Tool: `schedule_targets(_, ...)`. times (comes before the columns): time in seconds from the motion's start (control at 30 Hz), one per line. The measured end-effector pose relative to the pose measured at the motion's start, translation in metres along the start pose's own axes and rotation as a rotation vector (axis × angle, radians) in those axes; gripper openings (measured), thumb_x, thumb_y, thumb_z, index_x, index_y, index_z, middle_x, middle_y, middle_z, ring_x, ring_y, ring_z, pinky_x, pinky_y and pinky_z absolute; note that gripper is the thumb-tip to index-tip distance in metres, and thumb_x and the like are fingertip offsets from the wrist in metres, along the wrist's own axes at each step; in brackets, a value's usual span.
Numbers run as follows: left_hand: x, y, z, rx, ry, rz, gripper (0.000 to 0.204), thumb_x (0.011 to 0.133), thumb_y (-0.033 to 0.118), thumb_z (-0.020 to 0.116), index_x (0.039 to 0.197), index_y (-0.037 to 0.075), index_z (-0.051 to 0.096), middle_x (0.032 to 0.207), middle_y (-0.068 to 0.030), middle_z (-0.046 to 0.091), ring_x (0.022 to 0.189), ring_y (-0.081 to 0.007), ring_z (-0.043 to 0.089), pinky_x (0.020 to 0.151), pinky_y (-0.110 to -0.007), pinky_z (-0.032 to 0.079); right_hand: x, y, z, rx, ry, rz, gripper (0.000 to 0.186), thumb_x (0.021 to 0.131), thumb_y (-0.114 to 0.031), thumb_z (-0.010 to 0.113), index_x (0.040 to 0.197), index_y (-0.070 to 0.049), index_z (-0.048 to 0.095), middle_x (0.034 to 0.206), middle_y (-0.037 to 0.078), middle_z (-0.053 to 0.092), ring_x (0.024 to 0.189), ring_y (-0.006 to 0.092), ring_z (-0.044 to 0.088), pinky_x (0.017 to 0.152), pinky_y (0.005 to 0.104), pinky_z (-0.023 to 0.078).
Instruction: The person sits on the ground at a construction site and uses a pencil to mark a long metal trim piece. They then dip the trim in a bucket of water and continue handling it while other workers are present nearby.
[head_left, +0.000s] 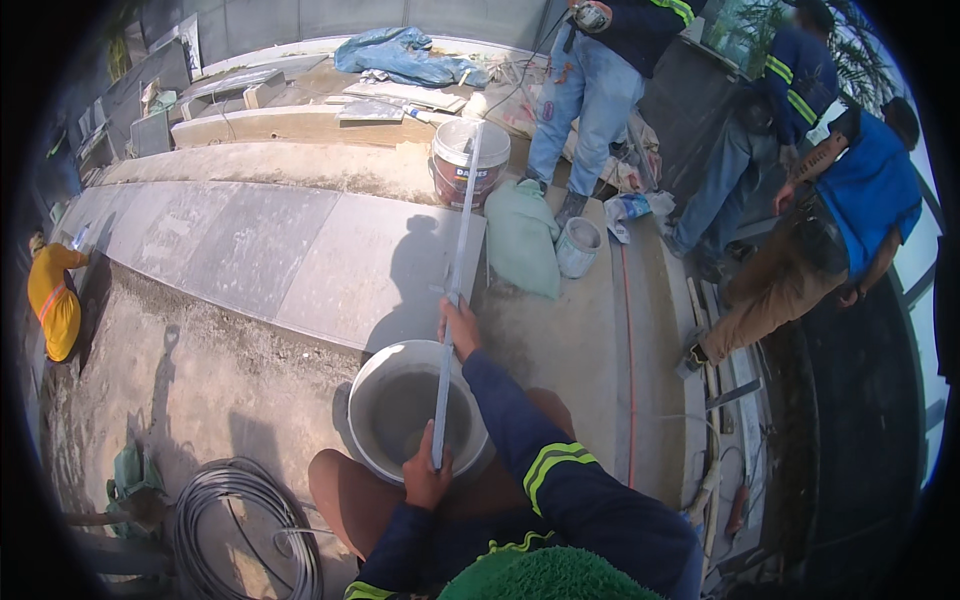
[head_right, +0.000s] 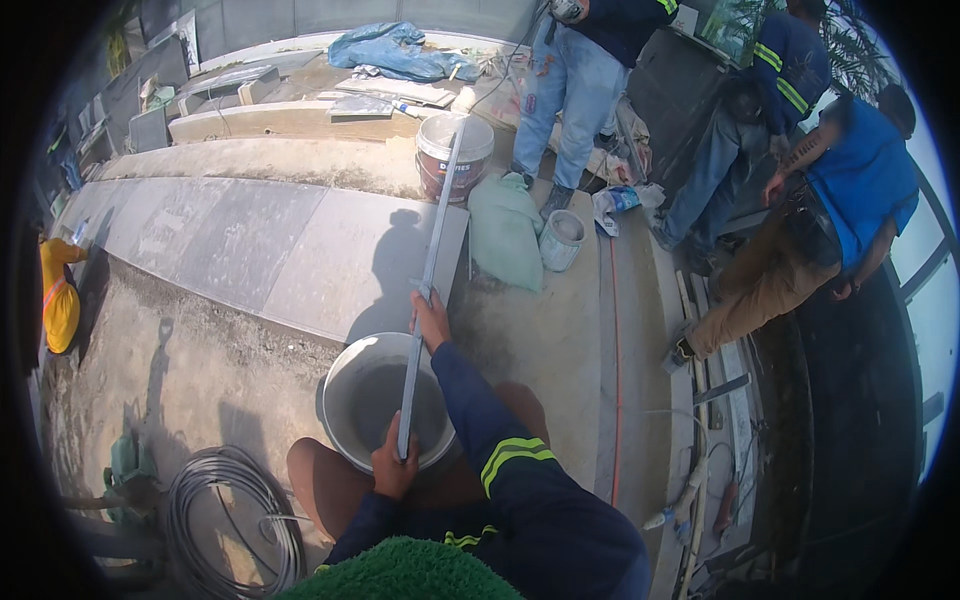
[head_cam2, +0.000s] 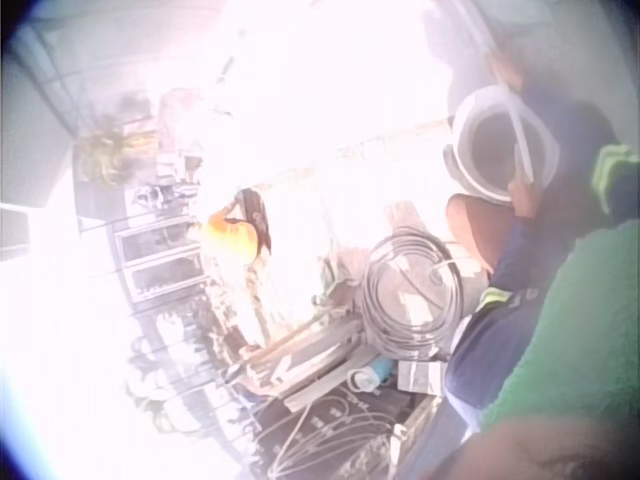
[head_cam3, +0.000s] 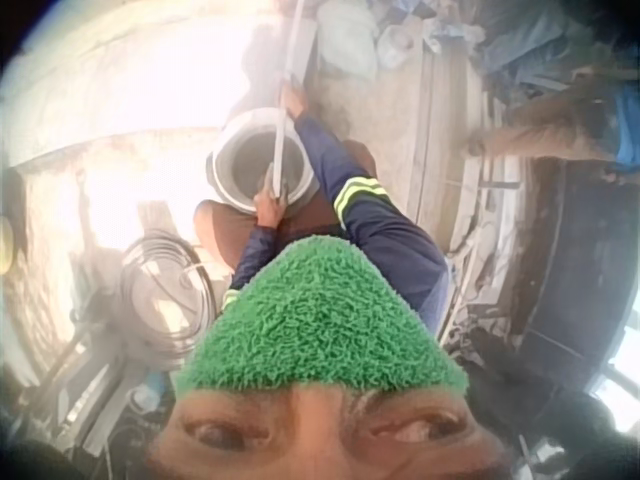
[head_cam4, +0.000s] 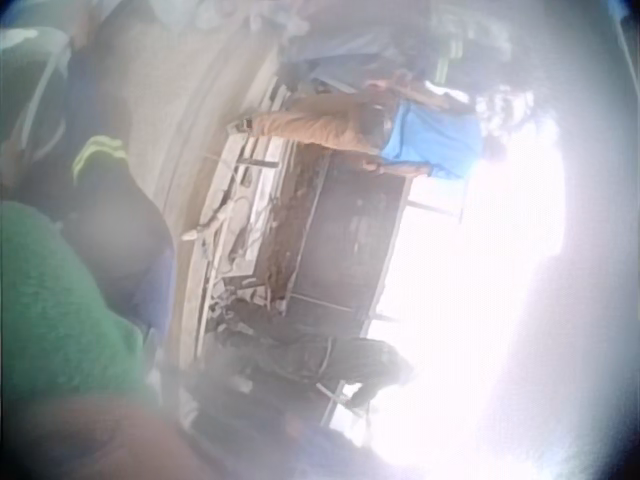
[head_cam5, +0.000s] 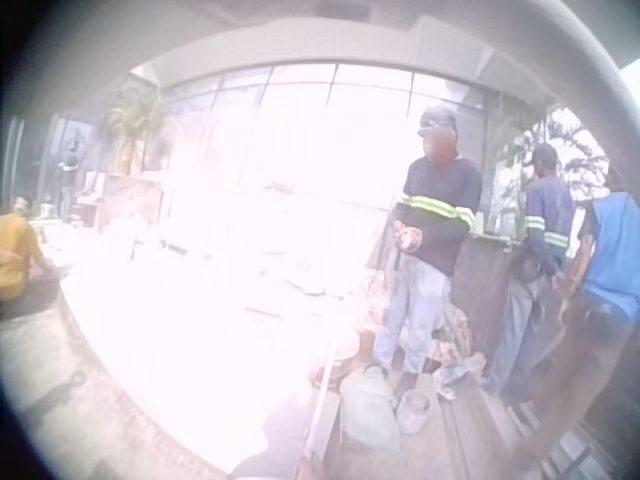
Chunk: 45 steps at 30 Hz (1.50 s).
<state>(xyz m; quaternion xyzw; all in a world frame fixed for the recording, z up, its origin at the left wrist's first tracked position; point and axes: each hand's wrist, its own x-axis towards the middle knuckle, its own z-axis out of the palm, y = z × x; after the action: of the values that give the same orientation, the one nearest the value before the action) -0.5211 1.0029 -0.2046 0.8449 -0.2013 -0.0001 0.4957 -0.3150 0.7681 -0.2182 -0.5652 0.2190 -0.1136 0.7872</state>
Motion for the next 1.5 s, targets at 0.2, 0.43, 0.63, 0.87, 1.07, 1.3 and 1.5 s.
schedule_targets(0.2, 0.002, -0.003, 0.002, 0.018, 0.012, 0.014, 0.066, 0.096, 0.014, 0.073, 0.157, 0.006, 0.05, 0.096, -0.0246, 0.075, 0.084, -0.0442, 0.075, 0.071, -0.05, 0.06, -0.006, -0.008, 0.006, 0.02, 0.019, 0.018, 0.029, 0.105, -0.036, 0.066, 0.12, -0.012, 0.061, 0.077, 0.0, 0.054, 0.054, 0.0133, 0.055, 0.049, 0.0308, 0.047)
schedule_targets(0.43, 0.002, 0.001, 0.001, -0.008, 0.006, 0.006, 0.067, 0.096, 0.015, 0.073, 0.157, 0.006, 0.049, 0.094, -0.0247, 0.075, 0.082, -0.0434, 0.075, 0.071, -0.05, 0.06, 0.005, 0.0, 0.0, -0.009, 0.013, -0.012, 0.024, 0.105, -0.032, 0.065, 0.118, -0.013, 0.06, 0.079, 0.001, 0.055, 0.052, 0.0146, 0.056, 0.048, 0.0322, 0.046)
schedule_targets(0.63, 0.002, 0.002, 0.001, 0.008, 0.013, -0.006, 0.066, 0.096, 0.017, 0.074, 0.157, 0.007, 0.051, 0.091, -0.0244, 0.075, 0.08, -0.0429, 0.075, 0.069, -0.049, 0.06, 0.006, 0.002, -0.002, 0.027, 0.004, 0.015, 0.023, 0.103, -0.032, 0.067, 0.117, -0.014, 0.06, 0.079, 0.001, 0.055, 0.054, 0.0151, 0.057, 0.049, 0.0327, 0.046)
schedule_targets(0.87, 0.002, 0.0, -0.001, 0.008, 0.009, -0.007, 0.065, 0.096, 0.017, 0.075, 0.156, 0.008, 0.052, 0.087, -0.0252, 0.074, 0.079, -0.043, 0.075, 0.069, -0.05, 0.059, 0.005, 0.002, -0.003, 0.044, -0.021, 0.036, 0.028, 0.104, -0.035, 0.067, 0.121, -0.014, 0.059, 0.079, 0.001, 0.056, 0.054, 0.0147, 0.058, 0.049, 0.0331, 0.047)
schedule_targets(1.07, 0.003, -0.001, 0.001, 0.008, 0.033, 0.021, 0.064, 0.096, 0.018, 0.075, 0.155, 0.007, 0.053, 0.088, -0.0255, 0.074, 0.08, -0.0435, 0.075, 0.07, -0.05, 0.06, 0.004, -0.002, -0.002, 0.02, -0.028, 0.03, 0.033, 0.105, -0.038, 0.066, 0.127, -0.014, 0.059, 0.079, 0.001, 0.056, 0.056, 0.0152, 0.059, 0.05, 0.0331, 0.048)
schedule_targets(1.3, 0.001, 0.003, 0.0, 0.015, 0.004, -0.019, 0.063, 0.097, 0.018, 0.074, 0.155, 0.007, 0.053, 0.089, -0.0248, 0.074, 0.08, -0.0433, 0.075, 0.071, -0.049, 0.06, 0.0, -0.005, 0.001, 0.019, 0.007, 0.005, 0.03, 0.105, -0.034, 0.066, 0.123, -0.011, 0.062, 0.078, 0.002, 0.055, 0.053, 0.0146, 0.057, 0.048, 0.0325, 0.047)
schedule_targets(1.5, 0.001, -0.001, 0.001, -0.016, 0.016, -0.018, 0.067, 0.094, 0.016, 0.076, 0.157, 0.008, 0.052, 0.09, -0.0246, 0.075, 0.082, -0.0433, 0.075, 0.072, -0.05, 0.06, 0.005, -0.001, -0.001, -0.001, 0.003, 0.025, 0.026, 0.105, -0.034, 0.065, 0.118, -0.012, 0.062, 0.078, 0.002, 0.055, 0.052, 0.0149, 0.057, 0.047, 0.0327, 0.047)
